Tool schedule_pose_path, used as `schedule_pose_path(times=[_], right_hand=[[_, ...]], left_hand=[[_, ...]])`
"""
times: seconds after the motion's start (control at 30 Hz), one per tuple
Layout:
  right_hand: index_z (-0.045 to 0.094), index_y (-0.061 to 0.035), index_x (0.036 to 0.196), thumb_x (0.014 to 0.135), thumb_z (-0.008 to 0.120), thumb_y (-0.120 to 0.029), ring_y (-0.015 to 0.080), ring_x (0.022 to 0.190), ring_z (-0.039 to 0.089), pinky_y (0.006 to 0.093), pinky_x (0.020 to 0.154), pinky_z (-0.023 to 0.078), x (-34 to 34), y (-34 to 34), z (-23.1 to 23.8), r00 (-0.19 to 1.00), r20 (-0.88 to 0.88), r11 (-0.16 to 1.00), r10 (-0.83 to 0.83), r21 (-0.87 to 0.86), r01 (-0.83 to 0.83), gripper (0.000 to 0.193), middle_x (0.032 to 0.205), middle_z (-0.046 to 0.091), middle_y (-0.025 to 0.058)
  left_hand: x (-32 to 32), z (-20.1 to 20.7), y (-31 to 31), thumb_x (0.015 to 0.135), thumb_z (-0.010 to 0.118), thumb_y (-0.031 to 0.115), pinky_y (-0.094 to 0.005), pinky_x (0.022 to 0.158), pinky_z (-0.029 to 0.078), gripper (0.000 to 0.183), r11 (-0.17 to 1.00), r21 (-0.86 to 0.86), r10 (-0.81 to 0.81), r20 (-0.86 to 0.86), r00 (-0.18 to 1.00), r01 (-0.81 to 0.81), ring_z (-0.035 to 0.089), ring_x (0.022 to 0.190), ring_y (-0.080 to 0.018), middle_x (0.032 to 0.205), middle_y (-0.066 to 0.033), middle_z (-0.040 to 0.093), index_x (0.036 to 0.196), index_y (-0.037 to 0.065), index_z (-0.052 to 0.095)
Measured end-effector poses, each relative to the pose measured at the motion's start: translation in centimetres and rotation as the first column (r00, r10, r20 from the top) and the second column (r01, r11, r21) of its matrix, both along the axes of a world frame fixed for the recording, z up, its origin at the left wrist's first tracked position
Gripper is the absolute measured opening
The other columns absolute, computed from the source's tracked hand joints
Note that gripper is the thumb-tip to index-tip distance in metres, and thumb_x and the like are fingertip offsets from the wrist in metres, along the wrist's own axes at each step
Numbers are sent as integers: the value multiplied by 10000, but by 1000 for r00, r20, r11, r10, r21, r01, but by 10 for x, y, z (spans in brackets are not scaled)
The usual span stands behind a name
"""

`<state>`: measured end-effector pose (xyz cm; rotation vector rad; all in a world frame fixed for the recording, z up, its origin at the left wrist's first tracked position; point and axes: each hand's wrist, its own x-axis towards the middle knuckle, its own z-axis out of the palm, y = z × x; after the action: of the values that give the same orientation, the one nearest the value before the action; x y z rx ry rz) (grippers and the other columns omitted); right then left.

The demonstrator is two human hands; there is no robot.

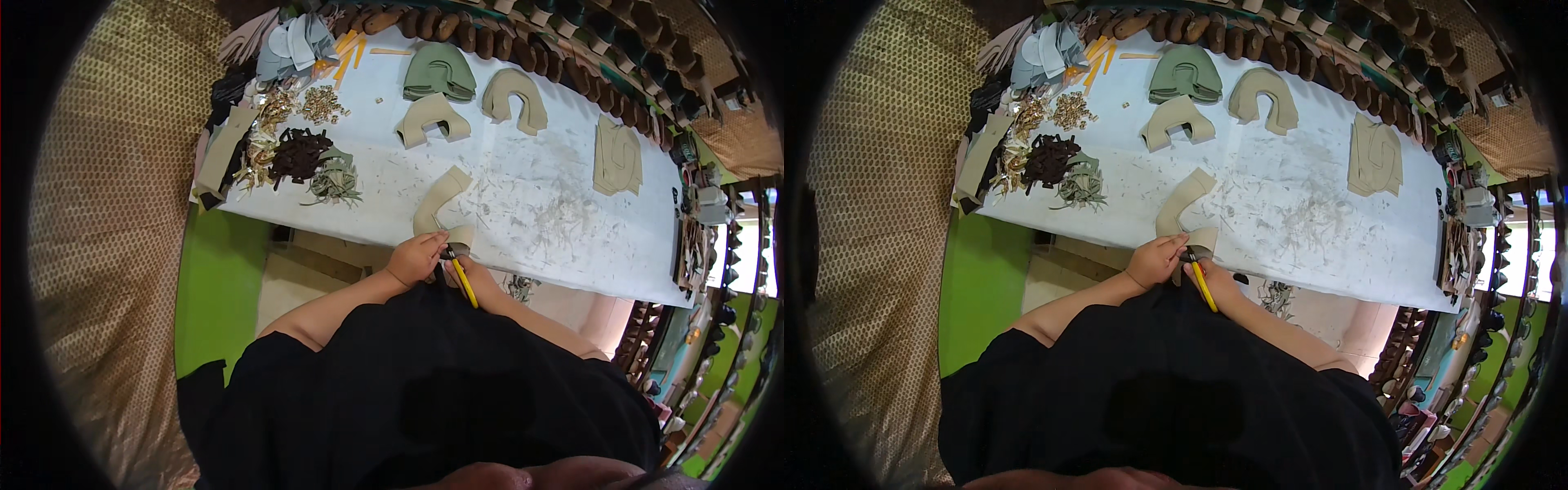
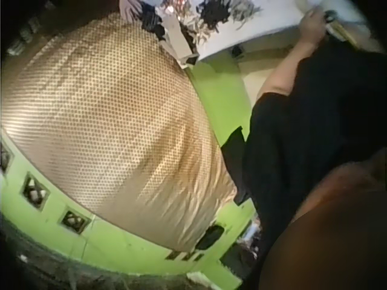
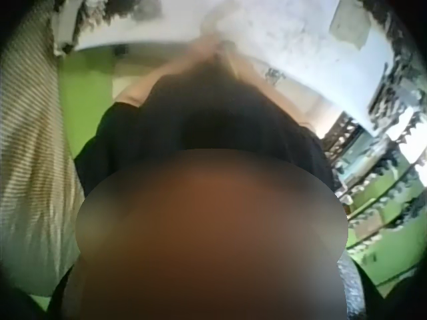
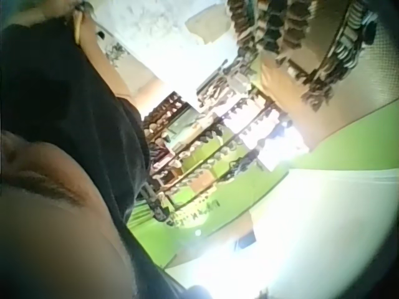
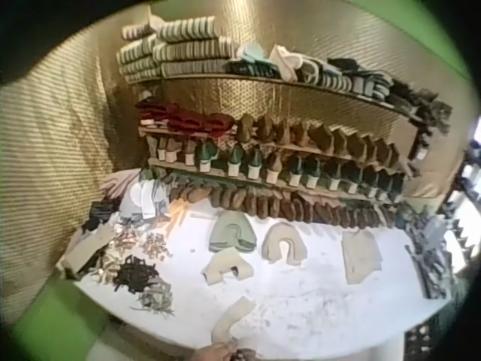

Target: Cutting out leather or synthetic parts for shoes using scissors and organizing small components on a workbench.

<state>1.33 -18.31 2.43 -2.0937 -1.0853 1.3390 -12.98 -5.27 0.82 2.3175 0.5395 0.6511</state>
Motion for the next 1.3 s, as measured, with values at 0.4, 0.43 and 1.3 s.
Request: schedule_pose_path(times=[0.4,0.43,1.3], right_hand=[[585,-2,1014,951,490,-587,458,877,645,473,762,503,3,2,5,1000,-22,1000,-17,-10,17,596,853,659,268],[589,0,1006,953,487,-587,458,871,644,472,757,503,3,2,6,1000,-9,1000,-14,-2,14,599,848,658,266],[537,-42,945,968,430,-617,196,444,510,328,425,424,18,5,35,936,-344,991,-81,-131,38,584,625,538,92]], left_hand=[[1,5,-1,909,620,125,-328,787,559,280,999,-7,-34,-34,999,34,682,943,-268,1094,-110,696,1176,51,664],[1,6,-1,909,620,125,-328,787,559,280,999,-7,-34,-35,999,33,682,943,-268,1094,-110,696,1176,51,664],[-23,-23,35,808,649,83,-385,982,486,389,911,284,-257,-177,950,299,605,1175,-256,1257,-83,637,1196,77,622]])
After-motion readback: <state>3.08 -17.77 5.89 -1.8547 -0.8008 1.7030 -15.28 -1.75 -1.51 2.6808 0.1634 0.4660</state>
